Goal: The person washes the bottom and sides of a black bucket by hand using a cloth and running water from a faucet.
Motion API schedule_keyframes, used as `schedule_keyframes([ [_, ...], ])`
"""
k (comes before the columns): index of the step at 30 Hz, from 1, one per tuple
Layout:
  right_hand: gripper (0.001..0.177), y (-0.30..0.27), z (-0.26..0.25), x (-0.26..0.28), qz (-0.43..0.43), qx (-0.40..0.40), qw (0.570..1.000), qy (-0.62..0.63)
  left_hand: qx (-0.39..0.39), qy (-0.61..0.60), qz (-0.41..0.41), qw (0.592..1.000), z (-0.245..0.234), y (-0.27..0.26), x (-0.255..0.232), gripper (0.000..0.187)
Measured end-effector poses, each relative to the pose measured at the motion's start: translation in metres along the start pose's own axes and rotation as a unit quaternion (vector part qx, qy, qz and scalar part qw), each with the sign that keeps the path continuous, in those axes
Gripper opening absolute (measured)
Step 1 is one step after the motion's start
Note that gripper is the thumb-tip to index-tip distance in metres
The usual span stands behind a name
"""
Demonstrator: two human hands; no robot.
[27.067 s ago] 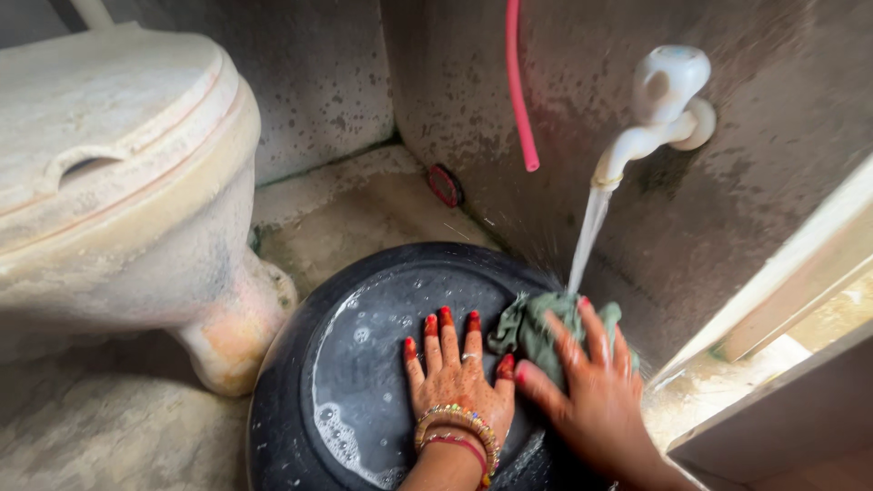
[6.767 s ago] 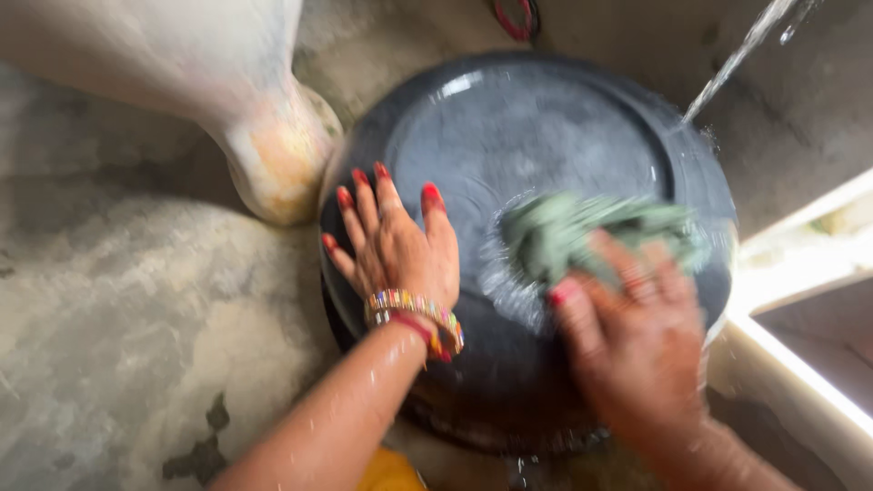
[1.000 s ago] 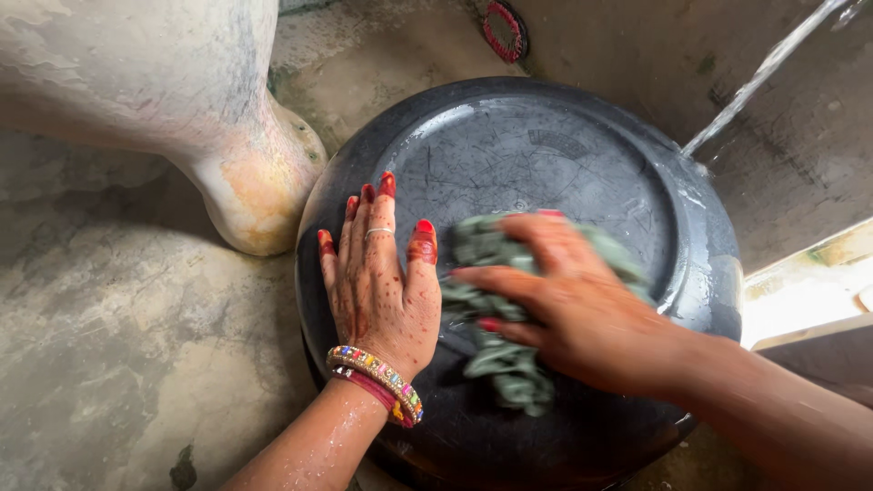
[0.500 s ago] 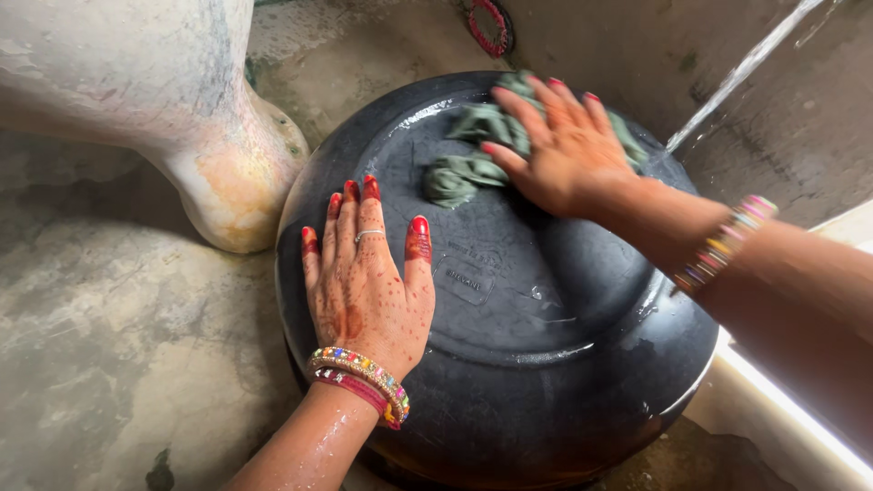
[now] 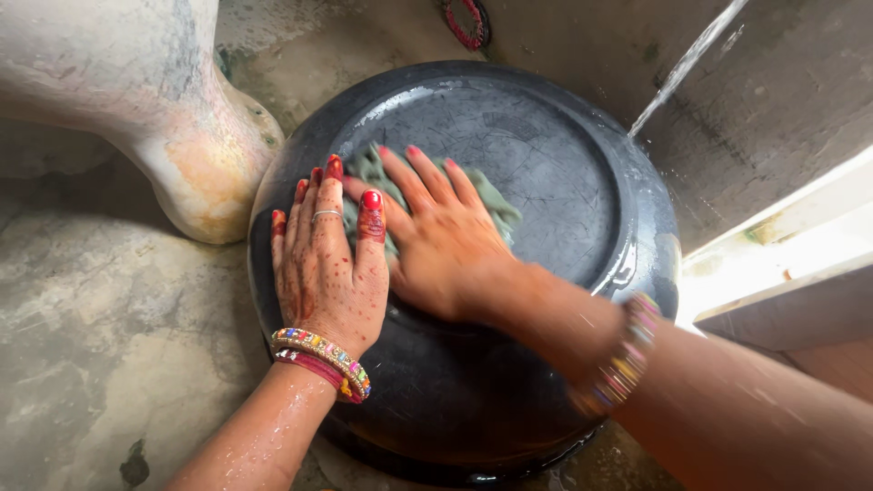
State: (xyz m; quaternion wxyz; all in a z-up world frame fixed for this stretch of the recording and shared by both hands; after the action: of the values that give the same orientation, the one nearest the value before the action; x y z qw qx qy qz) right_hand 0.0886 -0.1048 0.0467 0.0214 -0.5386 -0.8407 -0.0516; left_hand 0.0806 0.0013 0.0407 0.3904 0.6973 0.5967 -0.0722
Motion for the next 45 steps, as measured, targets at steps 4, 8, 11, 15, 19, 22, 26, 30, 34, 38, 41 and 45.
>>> schedule_keyframes([
  [4, 0.073, 0.05, -0.002, -0.034, 0.058, 0.032, 0.998, -0.013, 0.008, 0.022, -0.009, 1.0, 0.001, 0.0, -0.003, 0.065],
  [8, 0.073, 0.043, -0.008, -0.106, 0.169, 0.01, 0.985, -0.009, 0.012, 0.056, -0.002, 0.998, 0.003, 0.002, -0.007, 0.068],
  [11, 0.075, 0.001, -0.017, -0.149, 0.238, -0.012, 0.971, -0.038, 0.011, 0.063, 0.0, 0.998, 0.002, 0.001, -0.006, 0.068],
  [15, 0.075, -0.059, -0.018, -0.136, 0.186, -0.035, 0.978, -0.085, 0.002, 0.06, 0.001, 0.998, 0.001, 0.0, -0.006, 0.066],
  [19, 0.072, -0.09, -0.011, -0.074, 0.099, -0.046, 0.992, -0.068, -0.002, 0.047, 0.004, 0.999, 0.002, -0.001, -0.004, 0.063],
  [22, 0.073, -0.07, 0.001, -0.027, 0.052, -0.03, 0.998, -0.02, -0.004, 0.049, 0.019, 0.999, 0.002, -0.002, -0.003, 0.062],
  [26, 0.076, -0.013, 0.006, -0.008, -0.008, 0.0, 0.999, -0.046, -0.004, 0.016, -0.001, 1.0, 0.001, 0.0, 0.0, 0.059],
  [30, 0.075, 0.02, 0.0, -0.052, 0.058, 0.011, 0.998, 0.001, -0.001, 0.051, 0.008, 0.999, 0.001, -0.001, -0.004, 0.058],
  [34, 0.075, 0.0, -0.011, -0.129, 0.209, 0.0, 0.978, -0.015, -0.003, 0.072, 0.011, 0.997, -0.002, -0.001, -0.008, 0.055],
  [38, 0.077, -0.051, -0.019, -0.131, 0.159, -0.043, 0.983, -0.084, -0.005, 0.057, 0.02, 0.998, -0.003, -0.001, -0.008, 0.056],
  [41, 0.074, -0.072, -0.009, -0.074, 0.061, -0.063, 0.993, -0.084, -0.003, 0.043, 0.025, 0.999, -0.005, -0.001, -0.008, 0.059],
  [45, 0.07, -0.041, 0.002, -0.007, -0.041, -0.058, 0.995, -0.073, 0.005, 0.031, 0.025, 0.999, -0.004, -0.003, -0.006, 0.057],
])
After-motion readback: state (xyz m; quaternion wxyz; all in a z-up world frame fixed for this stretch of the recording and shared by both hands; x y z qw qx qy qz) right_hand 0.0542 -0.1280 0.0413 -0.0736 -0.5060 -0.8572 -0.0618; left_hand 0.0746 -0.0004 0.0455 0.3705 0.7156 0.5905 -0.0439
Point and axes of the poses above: each hand's wrist, its own y-axis towards the middle knuckle, its own z-axis out of the palm, x = y × z, the point moved 9 cm from there along y, towards the middle knuckle, and after that the axes turned 1 degree about -y, right-handed, at the moved point
